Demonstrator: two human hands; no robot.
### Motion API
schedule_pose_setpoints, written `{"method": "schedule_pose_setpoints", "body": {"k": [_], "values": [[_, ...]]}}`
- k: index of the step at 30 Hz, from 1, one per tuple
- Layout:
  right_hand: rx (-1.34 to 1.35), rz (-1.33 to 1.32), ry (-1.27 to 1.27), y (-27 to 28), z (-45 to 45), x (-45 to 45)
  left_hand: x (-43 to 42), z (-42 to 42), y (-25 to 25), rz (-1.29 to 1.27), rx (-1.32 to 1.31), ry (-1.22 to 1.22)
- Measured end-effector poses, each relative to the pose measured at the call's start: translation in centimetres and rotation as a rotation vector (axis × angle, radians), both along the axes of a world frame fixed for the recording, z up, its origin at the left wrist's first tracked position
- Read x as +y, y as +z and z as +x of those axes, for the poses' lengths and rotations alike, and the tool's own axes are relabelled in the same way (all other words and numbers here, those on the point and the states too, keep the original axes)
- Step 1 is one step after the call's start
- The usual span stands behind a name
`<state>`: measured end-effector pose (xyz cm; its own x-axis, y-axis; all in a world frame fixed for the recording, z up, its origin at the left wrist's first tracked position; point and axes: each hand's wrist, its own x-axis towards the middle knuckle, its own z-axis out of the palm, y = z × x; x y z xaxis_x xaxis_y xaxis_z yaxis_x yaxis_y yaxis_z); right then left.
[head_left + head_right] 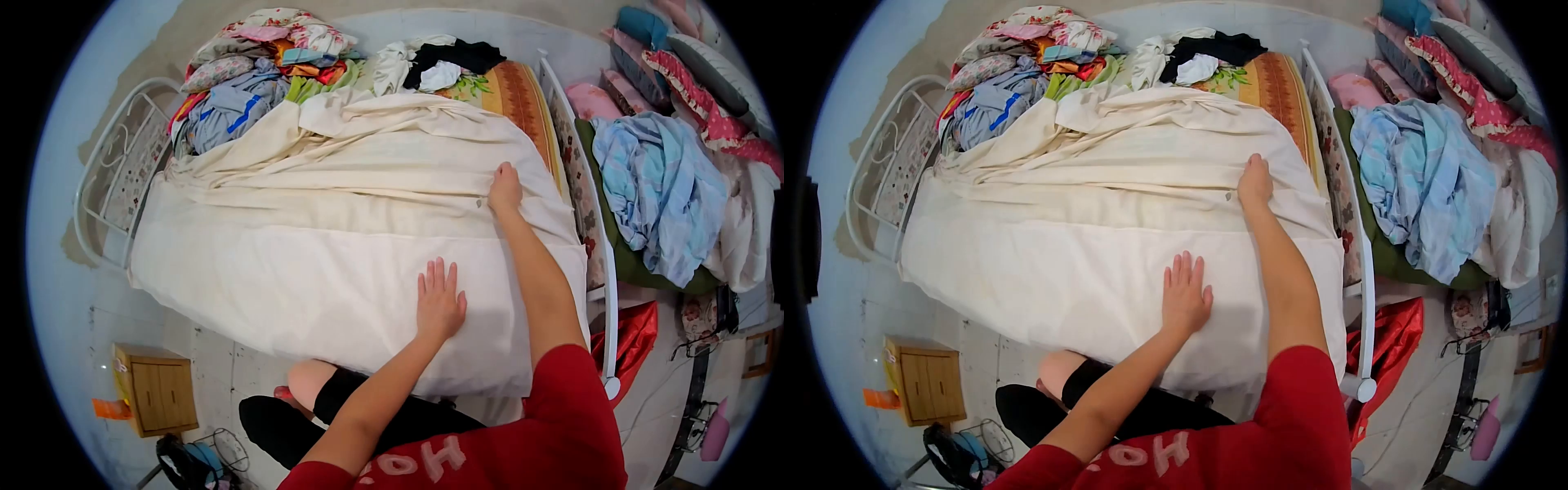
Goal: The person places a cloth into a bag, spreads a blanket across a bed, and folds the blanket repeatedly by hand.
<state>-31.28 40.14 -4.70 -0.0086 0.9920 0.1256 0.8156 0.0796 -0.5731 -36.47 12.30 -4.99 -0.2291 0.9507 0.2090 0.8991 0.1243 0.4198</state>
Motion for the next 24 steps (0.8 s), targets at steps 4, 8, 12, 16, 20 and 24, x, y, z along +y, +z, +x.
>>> {"method": "schedule_pose_setpoints", "body": {"k": [4, 8, 12, 16, 20, 24], "values": [[0.318, 0.537, 0.254, 5.7, 3.7, -10.0, -0.6, -0.2, 0.8, 0.072, -0.041, 0.033], [0.12, 0.238, 0.607, 5.2, 8.2, -18.9, -0.9, -0.3, -0.2, 0.267, -0.091, 0.125], [0.094, -0.076, 0.646, 3.5, 7.4, -17.2, -0.9, -0.5, 1.5, 0.145, 0.016, 0.042], [0.487, 0.211, 0.278, 3.6, 0.8, -10.2, -0.4, -0.5, 0.2, 0.156, 0.035, 0.036], [0.104, 0.358, -0.19, -1.3, -4.2, -3.7, -0.3, -0.6, -0.7, 0.086, 0.038, 0.057], [0.289, -0.211, -0.178, -0.7, -3.4, -2.2, -0.3, -0.5, -0.6, 0.104, 0.035, 0.066]]}}
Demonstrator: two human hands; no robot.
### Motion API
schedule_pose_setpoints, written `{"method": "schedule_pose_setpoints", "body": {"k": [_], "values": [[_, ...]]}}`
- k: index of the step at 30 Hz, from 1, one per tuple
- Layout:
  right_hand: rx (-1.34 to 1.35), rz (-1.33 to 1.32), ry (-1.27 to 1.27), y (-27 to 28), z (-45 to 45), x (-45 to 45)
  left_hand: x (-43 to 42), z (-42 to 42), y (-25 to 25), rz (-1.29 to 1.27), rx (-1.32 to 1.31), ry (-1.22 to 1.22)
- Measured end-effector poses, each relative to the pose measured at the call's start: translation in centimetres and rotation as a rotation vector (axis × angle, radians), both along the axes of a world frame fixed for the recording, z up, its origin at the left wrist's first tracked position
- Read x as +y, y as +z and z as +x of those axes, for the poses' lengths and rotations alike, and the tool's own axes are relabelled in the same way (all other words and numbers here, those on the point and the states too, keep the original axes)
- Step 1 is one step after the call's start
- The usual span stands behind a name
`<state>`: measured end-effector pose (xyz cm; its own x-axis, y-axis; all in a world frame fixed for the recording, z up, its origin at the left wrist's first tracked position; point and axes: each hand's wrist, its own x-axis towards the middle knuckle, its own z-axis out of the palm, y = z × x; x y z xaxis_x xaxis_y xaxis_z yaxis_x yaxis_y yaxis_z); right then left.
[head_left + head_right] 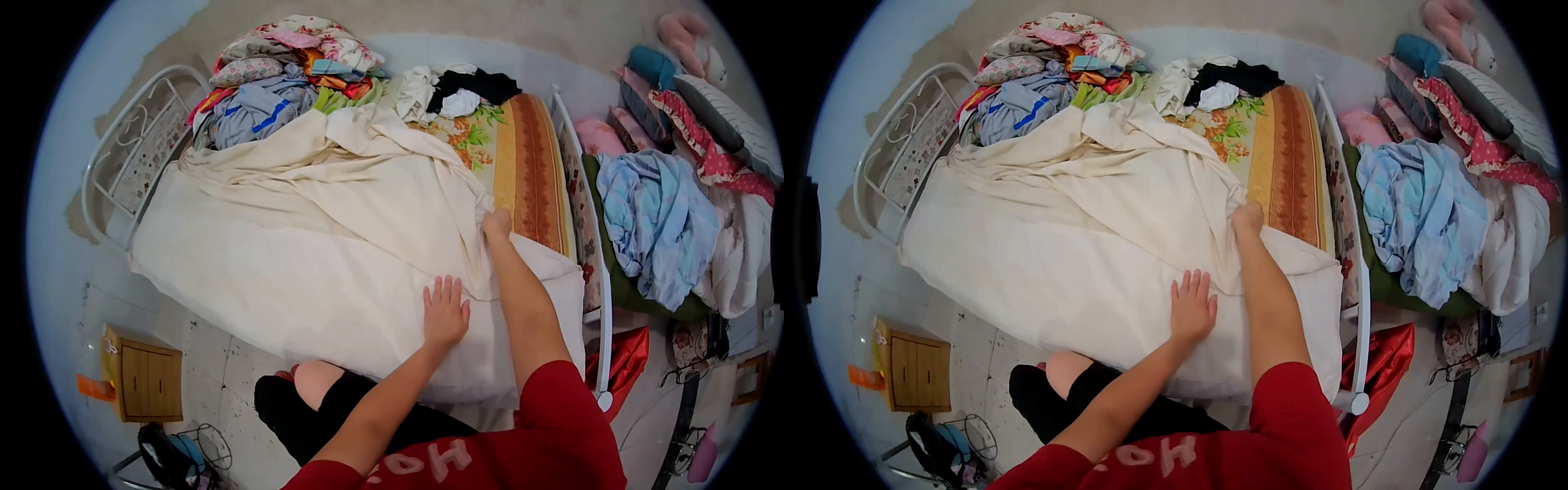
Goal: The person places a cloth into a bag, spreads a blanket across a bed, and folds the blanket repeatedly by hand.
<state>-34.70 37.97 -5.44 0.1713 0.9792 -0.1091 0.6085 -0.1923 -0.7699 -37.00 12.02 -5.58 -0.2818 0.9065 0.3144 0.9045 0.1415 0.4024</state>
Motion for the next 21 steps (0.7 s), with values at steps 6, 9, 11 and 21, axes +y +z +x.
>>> {"method": "schedule_pose_setpoints", "body": {"k": [6, 9, 11, 21], "values": [[0.503, 0.52, 0.482, 8.4, 5.2, -7.7, -0.4, -0.9, -1.5, 0.257, -0.377, 0.032], [1.099, 0.251, 0.539, 16.2, 11.8, -18.6, 0.1, -2.7, -1.2, 0.54, -1.36, 0.194], [1.393, -0.044, 0.708, 15.4, 17.5, -21.8, -1.1, -6.1, -0.4, 0.659, -1.704, 0.386], [0.067, -0.131, 0.63, 9.4, 19.0, -22.6, -2.6, -15.1, 2.2, 0.492, -0.063, 0.767]]}}
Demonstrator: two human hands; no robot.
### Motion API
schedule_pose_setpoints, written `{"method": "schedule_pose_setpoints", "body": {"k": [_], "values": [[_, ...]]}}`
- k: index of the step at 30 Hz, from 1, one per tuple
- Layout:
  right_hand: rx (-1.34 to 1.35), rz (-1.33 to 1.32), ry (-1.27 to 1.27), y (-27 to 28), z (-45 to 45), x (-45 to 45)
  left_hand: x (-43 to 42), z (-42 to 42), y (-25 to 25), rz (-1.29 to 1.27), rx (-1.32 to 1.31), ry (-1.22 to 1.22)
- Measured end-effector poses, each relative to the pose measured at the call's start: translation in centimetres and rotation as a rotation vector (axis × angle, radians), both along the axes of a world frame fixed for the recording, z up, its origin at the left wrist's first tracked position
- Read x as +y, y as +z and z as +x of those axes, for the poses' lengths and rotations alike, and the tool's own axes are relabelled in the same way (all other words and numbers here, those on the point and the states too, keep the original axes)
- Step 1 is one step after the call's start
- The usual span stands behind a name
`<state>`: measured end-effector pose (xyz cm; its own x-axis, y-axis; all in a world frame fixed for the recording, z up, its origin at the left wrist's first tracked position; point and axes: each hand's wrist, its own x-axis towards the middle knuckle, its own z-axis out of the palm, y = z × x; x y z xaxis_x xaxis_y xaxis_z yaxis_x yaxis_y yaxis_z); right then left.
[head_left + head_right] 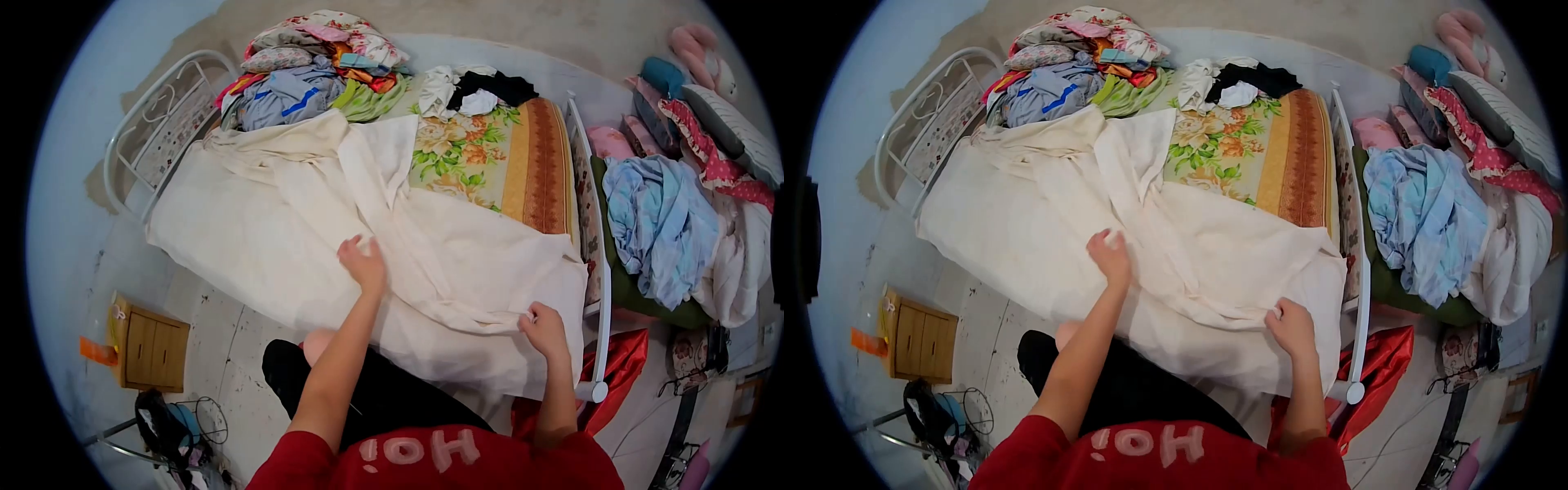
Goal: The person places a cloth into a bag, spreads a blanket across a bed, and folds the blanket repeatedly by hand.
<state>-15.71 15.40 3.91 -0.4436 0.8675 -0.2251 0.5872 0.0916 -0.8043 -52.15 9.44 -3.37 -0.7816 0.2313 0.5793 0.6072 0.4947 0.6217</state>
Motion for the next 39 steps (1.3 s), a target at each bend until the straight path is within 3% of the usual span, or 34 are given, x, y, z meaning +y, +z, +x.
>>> {"method": "schedule_pose_setpoints", "body": {"k": [2, 4, 7, 11, 13, 15, 17, 18, 19, 21, 22, 24, 26, 27, 29, 30, 32, 34, 36, 37, 38, 39], "values": [[-0.206, 0.35, 0.077, 0.3, -1.7, 0.0, 1.3, 0.8, 0.9, -0.006, -0.132, -0.301], [-0.191, 0.294, 0.111, 0.7, -2.8, -0.3, 3.1, 1.8, 1.3, -0.276, -0.34, -0.365], [-0.207, 0.233, 0.157, -0.2, -3.2, -1.4, 3.8, 3.5, 3.3, -0.426, -0.521, -0.329], [-0.273, 0.25, 0.193, -4.8, -2.2, -2.5, 5.6, 0.1, -0.9, -0.501, -0.602, -0.447], [-0.285, 0.268, 0.217, -5.5, -1.7, -2.5, 6.0, 0.0, 1.5, -0.327, -0.618, -0.349], [-0.246, 0.236, 0.14, -5.0, -1.5, -2.7, 5.4, 0.7, 4.5, 0.051, -0.392, -0.477], [-0.159, 0.362, 0.062, -3.0, -2.4, -2.1, 1.1, 5.0, 13.8, 0.256, -0.336, -0.669], [-0.075, 0.487, -0.024, -1.6, -3.0, -1.6, -0.8, 6.9, 15.8, 0.392, -0.226, -0.754], [0.082, 0.345, -0.113, 0.0, -3.9, -1.0, -2.6, 8.3, 16.2, 0.529, -0.111, -0.835], [0.462, 0.065, -0.216, 2.1, -6.7, 0.4, -7.1, 10.1, 14.3, 0.365, 0.269, -0.91], [0.683, -0.079, -0.229, 2.7, -8.1, 0.8, -8.6, 11.1, 13.8, 0.339, 0.223, -1.077], [0.878, -0.513, -0.256, 3.9, -11.4, 0.7, -10.0, 12.7, 12.4, 0.221, 0.112, -1.314], [0.971, -0.855, -0.086, -1.5, -14.7, 2.2, -10.9, 13.2, 10.0, -0.012, -0.143, -1.395], [0.966, -0.863, -0.083, -1.3, -15.9, 1.6, -11.1, 12.9, 8.9, -0.014, -0.148, -1.387], [0.678, -0.925, -0.001, -0.5, -18.2, 0.2, -11.5, 12.3, 7.3, -0.273, -0.29, -1.368], [0.678, -0.927, 0.001, -1.2, -18.5, 0.9, -11.7, 11.8, 7.2, -0.274, -0.29, -1.365], [0.801, -0.965, 0.119, -3.3, -18.7, 2.6, -12.3, 10.3, 7.3, -0.141, -0.59, -1.225], [0.862, -0.914, 0.176, -0.2, -17.8, 1.8, -12.4, 8.3, 6.8, -0.03, -0.919, -0.939], [0.758, -0.741, -0.022, 2.4, -18.2, 0.1, -11.7, 5.0, 4.8, 0.083, -0.829, -0.724], [0.624, -0.473, -0.026, 2.0, -18.6, -0.9, -11.4, 3.6, 4.9, 0.08, -0.898, -0.623], [0.623, -0.471, -0.028, 0.0, -19.1, -1.6, -11.3, 2.8, 4.6, 0.081, -0.898, -0.626], [0.432, -0.01, 0.016, -3.0, -20.0, -2.0, -11.2, 2.2, 4.3, 0.112, -0.937, -0.567]]}}
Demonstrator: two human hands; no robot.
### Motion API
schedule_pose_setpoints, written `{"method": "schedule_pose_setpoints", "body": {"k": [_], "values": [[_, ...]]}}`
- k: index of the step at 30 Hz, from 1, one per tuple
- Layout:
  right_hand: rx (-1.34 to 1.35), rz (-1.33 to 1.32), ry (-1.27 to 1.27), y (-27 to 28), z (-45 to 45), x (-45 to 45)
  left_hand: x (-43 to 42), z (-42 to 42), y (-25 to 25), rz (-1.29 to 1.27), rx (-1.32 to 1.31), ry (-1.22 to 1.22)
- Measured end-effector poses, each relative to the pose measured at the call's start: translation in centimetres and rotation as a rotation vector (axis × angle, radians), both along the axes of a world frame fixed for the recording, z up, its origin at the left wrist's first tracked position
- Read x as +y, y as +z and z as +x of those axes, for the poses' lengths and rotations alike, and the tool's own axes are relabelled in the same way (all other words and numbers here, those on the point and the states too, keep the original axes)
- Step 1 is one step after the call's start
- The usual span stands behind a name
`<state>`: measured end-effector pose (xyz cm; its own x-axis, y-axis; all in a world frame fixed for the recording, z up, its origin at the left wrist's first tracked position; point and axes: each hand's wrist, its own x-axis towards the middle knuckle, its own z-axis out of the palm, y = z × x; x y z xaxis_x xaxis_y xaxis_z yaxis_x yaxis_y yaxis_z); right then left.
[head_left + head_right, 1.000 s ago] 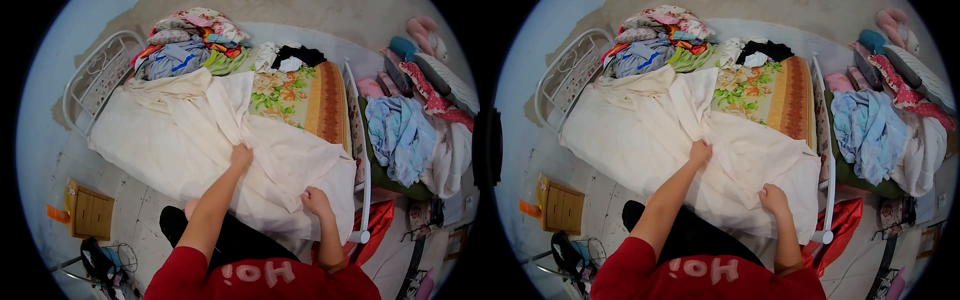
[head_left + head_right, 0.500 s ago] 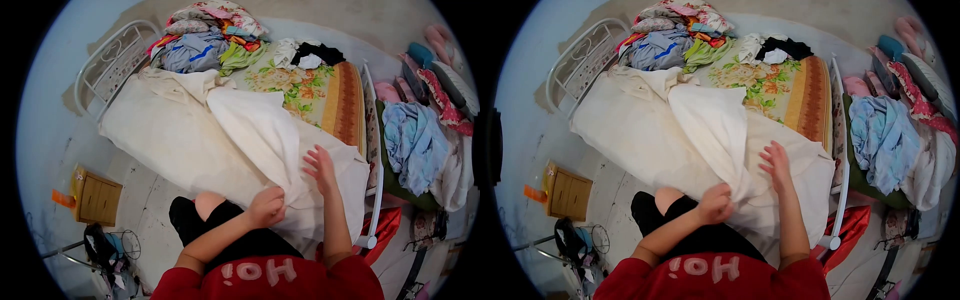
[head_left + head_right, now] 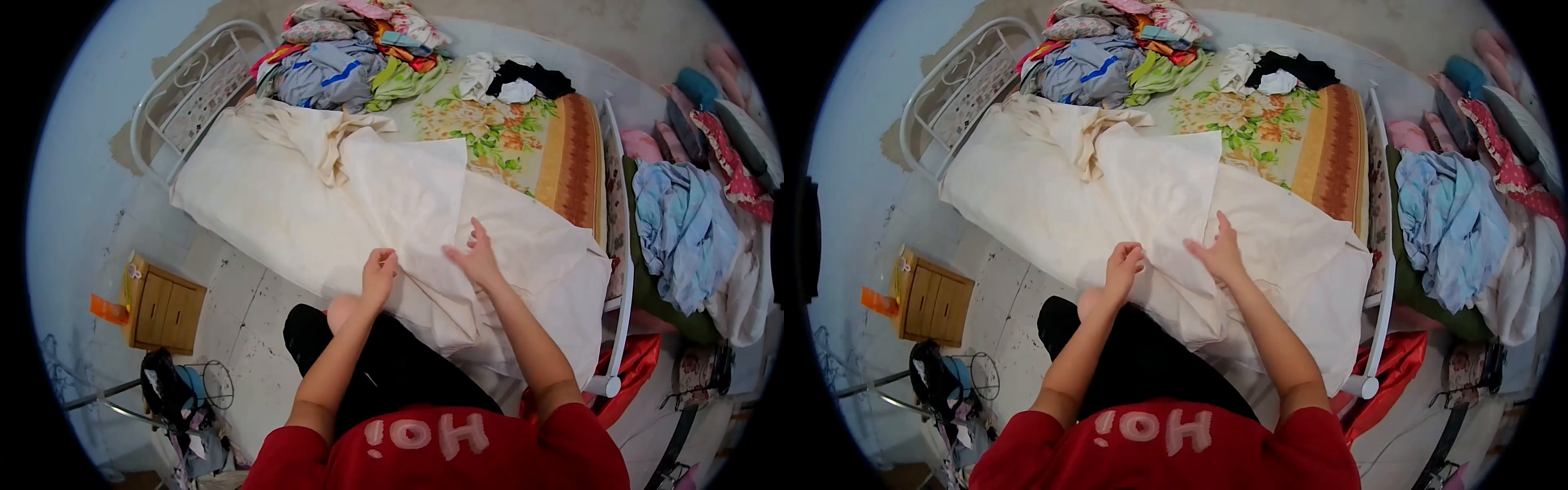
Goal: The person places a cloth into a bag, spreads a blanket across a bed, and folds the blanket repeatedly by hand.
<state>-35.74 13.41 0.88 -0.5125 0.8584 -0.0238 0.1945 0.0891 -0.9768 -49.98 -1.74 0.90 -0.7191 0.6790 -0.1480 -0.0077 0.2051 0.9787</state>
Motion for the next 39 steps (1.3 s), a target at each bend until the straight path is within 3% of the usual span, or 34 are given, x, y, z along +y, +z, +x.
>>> {"method": "schedule_pose_setpoints", "body": {"k": [2, 4, 8, 10, 11, 13, 14, 17, 18, 20, 22, 23, 25, 26, 27, 28, 32, 33, 35, 37, 38, 39], "values": [[-0.194, 0.459, -0.06, -3.9, -0.9, 0.2, 0.2, -1.0, -1.2, -0.004, -0.04, 0.055], [-0.392, 0.336, 0.243, -4.5, -1.3, 0.2, 0.2, -1.3, -1.9, -0.101, -0.166, 0.059], [-0.518, 0.253, 0.244, 0.5, -1.9, 1.3, -0.7, -1.9, -1.9, -0.148, -0.256, 0.038], [-0.108, 0.236, 0.204, 4.6, -1.1, 0.6, -1.2, -3.4, -1.5, -0.06, -0.347, 0.097], [-0.11, 0.233, 0.21, 6.6, -0.3, -0.3, -1.3, -3.9, -1.0, -0.063, -0.35, 0.103], [0.254, 0.293, 0.434, 10.2, 1.5, -2.5, -1.1, -5.2, 1.0, 0.09, -0.449, 0.222], [0.237, 0.171, 0.541, 11.5, 2.8, -3.5, -1.0, -5.8, 2.3, 0.093, -0.448, 0.226], [0.227, -0.039, 0.808, 11.6, 6.1, -5.0, -1.0, -8.1, 4.5, 0.59, -0.695, 0.001], [0.238, -0.121, 0.963, 11.2, 7.0, -5.1, -1.2, -8.2, 5.8, 0.605, -0.728, 0.014], [0.185, -0.221, 1.011, 9.6, 8.0, -5.0, -1.1, -9.4, 6.2, 0.626, -0.758, 0.031], [0.099, -0.279, 0.987, 8.3, 8.6, -5.4, -0.4, -12.7, 2.3, 0.343, -0.627, 0.134], [0.097, -0.278, 0.992, 8.5, 8.6, -5.3, -0.5, -13.9, 0.8, 0.347, -0.626, 0.139], [-0.166, -0.162, 0.847, 9.3, 9.0, -4.8, -0.6, -14.4, 0.7, 0.009, -0.502, 0.245], [-0.168, -0.157, 0.85, 9.5, 9.2, -4.3, -0.6, -14.8, 0.8, 0.06, -0.463, 0.307], [-0.14, -0.065, 0.66, 9.7, 9.6, -3.6, -0.8, -14.6, 2.6, 0.065, -0.462, 0.309], [-0.111, 0.023, 0.469, 9.9, 9.9, -3.1, -1.0, -14.6, 4.3, 0.232, -0.399, 0.338], [0.084, -0.098, 0.361, 14.1, 11.9, -2.3, -5.6, -12.3, 11.7, 0.765, -0.225, 0.345], [0.274, -0.151, 0.398, 14.2, 12.3, -2.3, -7.4, -10.6, 13.5, 0.852, -0.179, 0.35], [0.514, -0.278, 0.452, 14.1, 13.4, -2.0, -9.8, -6.7, 16.6, 0.927, -0.047, 0.386], [0.781, -0.388, 0.478, 12.9, 13.4, -1.5, -12.9, -4.8, 17.1, 0.647, 0.541, 0.541], [0.954, -0.539, 0.66, 11.1, 13.0, 0.2, -13.3, -3.9, 17.1, 0.731, 0.581, 0.55], [0.95, -0.545, 0.664, 11.7, 12.2, -0.1, -13.3, -3.5, 17.0, 0.726, 0.582, 0.557]]}}
